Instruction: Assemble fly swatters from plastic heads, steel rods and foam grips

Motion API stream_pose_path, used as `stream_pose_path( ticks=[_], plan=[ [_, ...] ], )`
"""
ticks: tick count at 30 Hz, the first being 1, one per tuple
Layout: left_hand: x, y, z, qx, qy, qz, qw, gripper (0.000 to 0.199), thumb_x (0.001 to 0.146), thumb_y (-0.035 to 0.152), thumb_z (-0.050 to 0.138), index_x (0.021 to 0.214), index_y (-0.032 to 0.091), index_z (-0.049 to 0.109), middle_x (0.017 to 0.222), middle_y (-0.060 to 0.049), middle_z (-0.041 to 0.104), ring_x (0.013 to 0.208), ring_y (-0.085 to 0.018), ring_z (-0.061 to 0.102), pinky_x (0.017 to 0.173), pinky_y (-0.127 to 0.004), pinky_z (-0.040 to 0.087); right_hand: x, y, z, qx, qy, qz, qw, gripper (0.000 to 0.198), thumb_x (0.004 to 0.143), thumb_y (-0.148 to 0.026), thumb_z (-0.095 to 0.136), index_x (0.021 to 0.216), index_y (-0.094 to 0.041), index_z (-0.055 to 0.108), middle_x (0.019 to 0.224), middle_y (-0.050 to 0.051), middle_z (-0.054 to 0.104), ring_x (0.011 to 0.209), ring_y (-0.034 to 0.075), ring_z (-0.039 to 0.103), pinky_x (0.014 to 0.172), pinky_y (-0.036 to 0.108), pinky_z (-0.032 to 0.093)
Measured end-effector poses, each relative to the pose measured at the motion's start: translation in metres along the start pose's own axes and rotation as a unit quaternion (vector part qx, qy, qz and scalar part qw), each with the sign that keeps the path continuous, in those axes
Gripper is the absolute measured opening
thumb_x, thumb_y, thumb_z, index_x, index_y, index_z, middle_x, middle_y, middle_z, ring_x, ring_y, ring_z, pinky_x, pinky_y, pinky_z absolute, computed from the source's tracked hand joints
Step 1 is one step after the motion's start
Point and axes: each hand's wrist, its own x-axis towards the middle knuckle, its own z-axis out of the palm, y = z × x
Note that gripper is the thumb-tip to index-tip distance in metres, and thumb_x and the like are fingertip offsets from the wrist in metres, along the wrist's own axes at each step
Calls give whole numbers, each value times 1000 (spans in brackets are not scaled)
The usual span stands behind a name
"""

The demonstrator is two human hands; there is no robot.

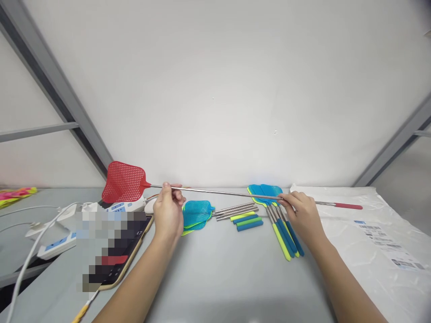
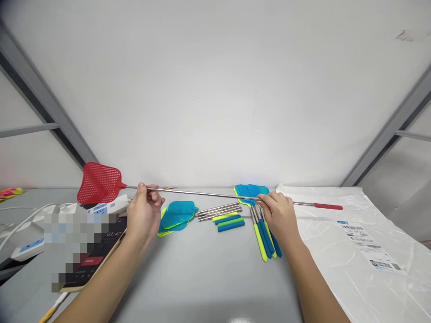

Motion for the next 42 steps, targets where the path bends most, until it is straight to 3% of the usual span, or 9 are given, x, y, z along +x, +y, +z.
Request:
stream_pose_path(
  ticks=[6,10,17,21,28,36,39,42],
  plan=[
    [-28,-17,10,68,-73,-57,993,40,83,51,58,90,13,69,63,1,51,58,-8,44,56,-19,38,2,-3,-4,2,-12,-6,1000,21,95,-32,46,97,-22,65,81,3,62,79,18,52,71,32,33],
    [-32,-21,11,57,-110,-101,987,40,84,50,58,97,14,69,66,0,53,56,-8,44,55,-20,38,2,-3,-3,-4,-17,-7,1000,21,95,-33,47,96,-23,65,81,2,61,78,18,51,71,32,33],
    [-4,-5,0,-77,-30,-96,992,48,84,57,53,103,16,67,71,1,51,51,-7,42,52,-22,39,2,2,0,5,-24,-7,1000,22,95,-34,47,95,-22,65,79,2,60,78,18,51,71,31,33],
    [6,1,-4,-97,-4,-103,990,38,83,51,58,102,19,67,73,3,50,49,-5,39,53,-22,40,1,6,0,12,-24,-12,1000,21,95,-34,47,94,-22,65,80,3,60,77,17,52,69,31,34],
    [-7,-7,5,-19,15,-22,999,26,79,39,66,89,14,67,72,2,51,53,-4,40,51,-19,36,1,4,-1,25,-21,-14,999,21,95,-32,47,95,-21,65,82,3,61,79,18,53,69,30,35],
    [-28,-26,9,78,-15,-37,996,31,82,45,61,78,15,64,65,2,50,54,-7,41,50,-19,35,2,5,-7,-11,-13,-16,1000,19,95,-31,47,94,-22,64,80,3,61,78,18,53,68,31,32],
    [-39,-29,13,102,-48,-41,993,31,83,46,59,78,16,63,65,2,50,55,-8,42,52,-20,36,3,-1,-6,-8,-20,-24,999,19,95,-32,48,94,-22,64,79,2,60,77,17,53,68,31,31],
    [-58,-31,21,135,-120,-47,982,29,86,44,56,80,17,62,66,1,53,56,-9,44,56,-22,38,4,-18,-2,32,-51,-47,997,21,95,-32,47,95,-21,64,76,2,59,74,16,51,67,30,32]
  ],
)
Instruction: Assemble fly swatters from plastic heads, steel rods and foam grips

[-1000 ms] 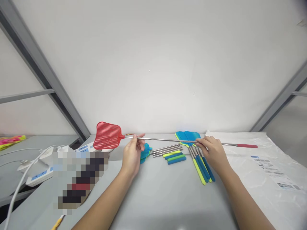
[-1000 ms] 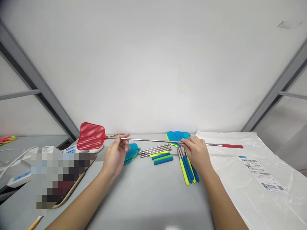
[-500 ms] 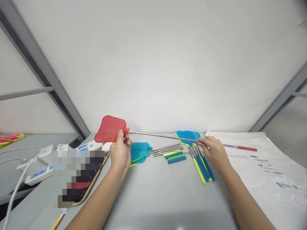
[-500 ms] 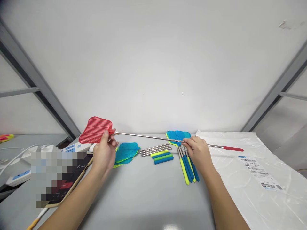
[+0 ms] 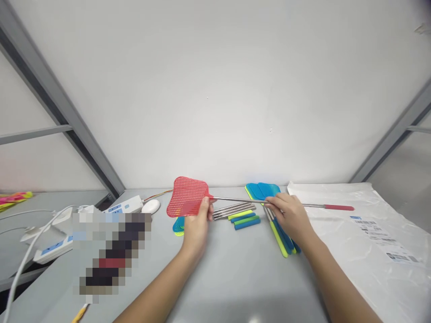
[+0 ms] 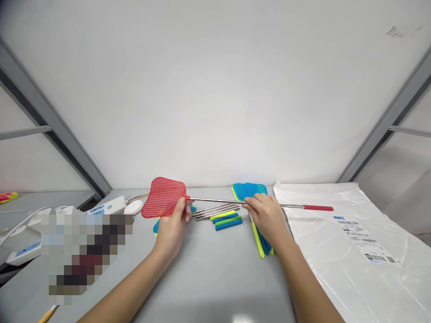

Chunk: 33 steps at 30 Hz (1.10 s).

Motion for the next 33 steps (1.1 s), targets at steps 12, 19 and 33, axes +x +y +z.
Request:
stream_pose_path(
  ticks=[12,19,33],
  plan=[
    [-8,-1,6,-34,-54,-26,998,32,87,46,54,94,17,65,72,-1,56,55,-10,44,59,-25,40,-1,-19,11,37,8,4,999,25,96,-33,43,98,-20,65,73,3,57,71,17,50,65,30,35],
    [-8,-1,6,-95,-12,-73,993,44,86,52,52,101,14,69,73,-3,56,55,-8,43,57,-23,39,-1,-30,17,34,-14,-12,999,26,96,-35,43,101,-22,65,75,3,58,71,17,51,67,30,36],
    [19,12,-11,-151,108,-17,982,25,82,40,60,83,16,65,74,1,56,50,-5,43,49,-20,37,-5,-22,17,45,0,15,999,23,95,-34,47,95,-20,66,77,4,61,73,17,55,65,30,40]
  ],
)
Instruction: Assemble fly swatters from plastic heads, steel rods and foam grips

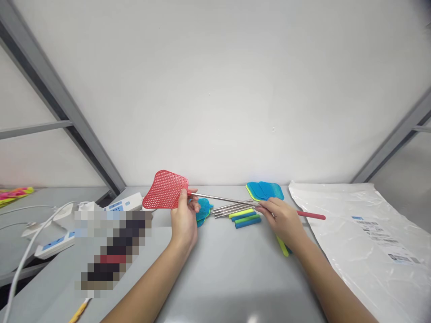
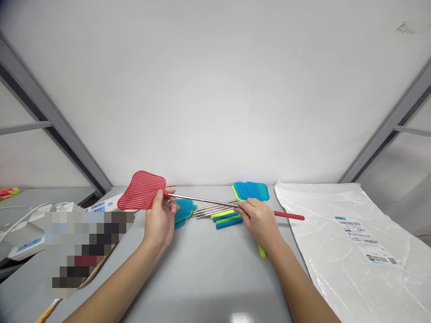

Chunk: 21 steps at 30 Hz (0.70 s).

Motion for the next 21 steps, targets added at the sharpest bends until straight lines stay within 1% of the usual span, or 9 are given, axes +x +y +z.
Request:
stream_pose_path(
  ticks=[2,5,12,16,18,19,21],
  plan=[
    [-3,-3,1,-1,-7,-17,1000,28,82,43,60,83,16,64,68,2,53,48,-5,42,49,-20,37,-1,0,0,-1,11,-2,1000,23,95,-33,46,95,-20,66,76,4,61,73,17,55,64,29,40],
    [-9,-7,4,-11,-15,-35,999,32,81,47,62,85,15,63,67,1,53,50,-7,45,47,-20,36,0,0,-5,-20,29,-6,999,23,95,-31,46,92,-20,66,78,5,62,75,17,56,63,29,39],
    [-9,-7,3,-18,-20,-47,999,33,82,49,60,83,16,58,67,2,54,49,-6,45,50,-21,38,2,-2,-15,-41,34,-23,998,21,94,-28,47,92,-20,66,77,4,63,73,16,56,62,27,38],
    [-16,-11,6,-8,-29,-40,999,32,83,49,59,83,17,59,68,1,55,51,-7,45,51,-21,38,1,-9,-11,-44,33,-31,998,19,94,-28,48,93,-20,65,77,4,63,73,16,57,63,27,38],
    [-26,-16,10,14,-55,-48,997,33,83,50,58,84,17,60,71,0,57,52,-8,46,53,-22,39,0,-19,-6,-31,13,-51,998,19,94,-28,47,94,-21,65,77,4,64,72,15,57,62,26,38],
    [-31,-18,12,29,-80,-58,995,33,83,50,58,86,17,60,74,-1,58,54,-8,48,53,-22,40,0,-25,-2,-20,-6,-67,998,19,95,-29,47,94,-22,64,76,3,63,71,15,57,61,26,37],
    [-41,-22,14,46,-121,-67,989,34,85,52,55,90,18,60,80,-2,60,54,-9,49,55,-24,41,-1,-37,4,3,-31,-73,997,20,95,-28,45,92,-21,63,71,1,61,64,13,55,56,25,35]
  ],
)
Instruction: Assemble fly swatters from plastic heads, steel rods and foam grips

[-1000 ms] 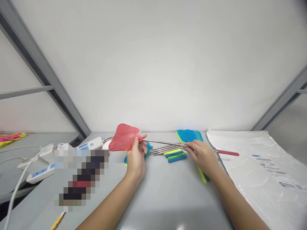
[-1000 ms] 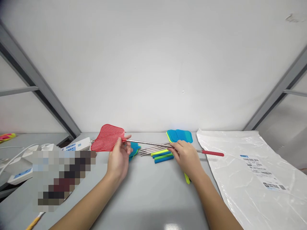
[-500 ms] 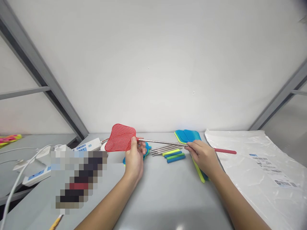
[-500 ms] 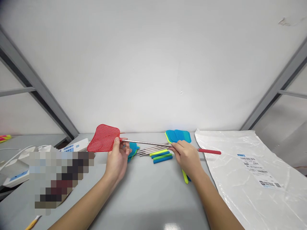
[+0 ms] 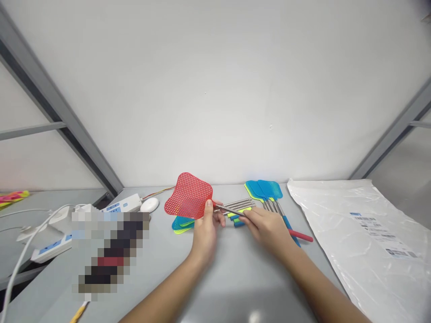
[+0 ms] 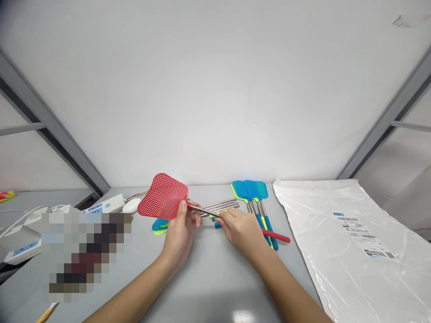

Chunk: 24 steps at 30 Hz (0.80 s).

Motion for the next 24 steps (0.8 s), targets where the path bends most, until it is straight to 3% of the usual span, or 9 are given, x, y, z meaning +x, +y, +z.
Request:
stream_pose_path(
  ticks=[5,16,20,24],
  plan=[
    [-7,-2,1,47,-21,12,999,37,86,54,51,92,18,61,83,-4,63,58,-11,53,61,-26,43,2,-11,2,6,20,17,1000,21,95,-26,44,86,-20,61,68,1,57,61,13,51,55,25,32],
    [-7,-1,2,7,-46,-20,999,39,87,55,49,87,18,59,72,-2,60,53,-10,51,54,-25,40,5,-22,1,-20,25,23,999,23,96,-28,44,86,-21,63,67,2,60,62,14,56,55,25,33],
    [1,5,-2,19,-21,-11,1000,35,85,50,55,87,16,62,66,-1,58,49,-8,47,53,-24,40,5,-20,3,-3,9,46,999,19,94,-32,47,92,-22,63,74,1,65,66,14,60,54,25,33],
    [13,14,-11,-14,54,16,998,32,85,44,55,83,14,64,61,0,54,49,-8,46,47,-21,36,2,-9,0,2,-22,87,996,22,94,-37,47,92,-23,64,80,1,68,66,14,61,55,25,33]
  ],
)
